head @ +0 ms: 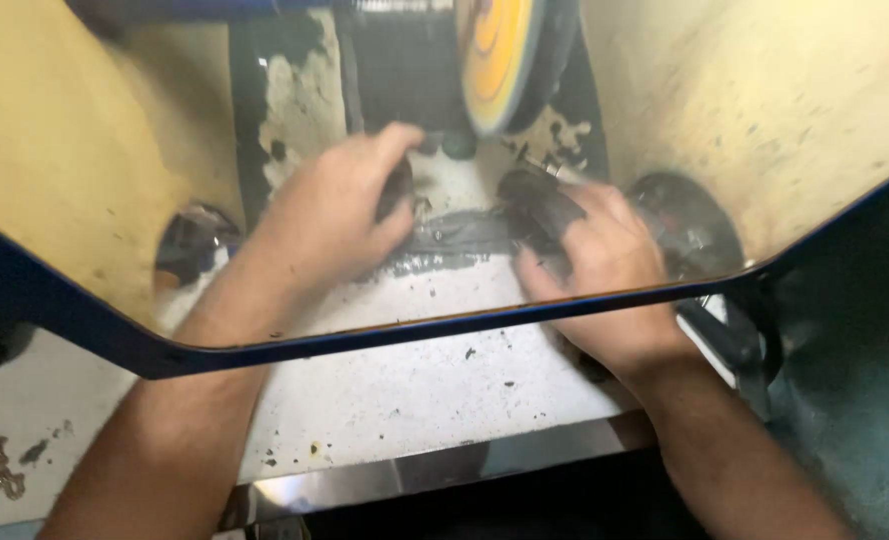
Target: Polishing small jewelry components using a bench polisher
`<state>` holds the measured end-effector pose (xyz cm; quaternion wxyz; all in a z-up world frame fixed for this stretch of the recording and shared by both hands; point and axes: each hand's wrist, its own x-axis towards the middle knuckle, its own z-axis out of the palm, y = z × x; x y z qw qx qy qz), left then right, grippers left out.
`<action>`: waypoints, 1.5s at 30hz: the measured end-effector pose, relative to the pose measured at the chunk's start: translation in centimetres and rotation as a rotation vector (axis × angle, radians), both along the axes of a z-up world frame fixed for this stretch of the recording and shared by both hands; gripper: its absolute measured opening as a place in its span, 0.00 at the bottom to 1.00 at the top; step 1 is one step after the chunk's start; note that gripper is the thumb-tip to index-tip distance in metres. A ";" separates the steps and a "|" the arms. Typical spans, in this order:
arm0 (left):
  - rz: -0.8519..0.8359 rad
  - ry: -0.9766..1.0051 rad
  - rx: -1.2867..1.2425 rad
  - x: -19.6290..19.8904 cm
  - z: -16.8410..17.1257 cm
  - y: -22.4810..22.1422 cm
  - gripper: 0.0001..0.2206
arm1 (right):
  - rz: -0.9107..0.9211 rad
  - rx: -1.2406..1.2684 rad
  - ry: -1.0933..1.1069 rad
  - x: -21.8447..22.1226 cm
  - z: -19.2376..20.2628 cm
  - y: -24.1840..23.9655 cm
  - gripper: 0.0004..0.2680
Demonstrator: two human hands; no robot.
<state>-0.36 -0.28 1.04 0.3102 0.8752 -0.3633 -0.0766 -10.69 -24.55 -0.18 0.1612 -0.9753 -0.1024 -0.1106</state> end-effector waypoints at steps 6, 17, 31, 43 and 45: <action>0.124 0.069 0.081 -0.5 3.4 2.3 0.22 | -0.072 -0.057 0.295 8.1 7.5 5.8 0.17; 0.147 0.171 0.102 0.7 4.8 2.9 0.17 | -0.222 0.309 0.484 11.1 6.5 5.6 0.23; 0.201 0.157 0.033 0.6 4.3 2.8 0.08 | -0.317 1.199 0.395 5.8 4.2 4.3 0.32; 0.244 0.172 0.086 1.0 3.6 2.0 0.12 | -0.258 1.314 0.323 6.2 2.6 3.0 0.31; 0.218 0.133 0.071 1.0 3.0 2.2 0.11 | -0.273 1.279 0.339 5.9 2.9 1.9 0.27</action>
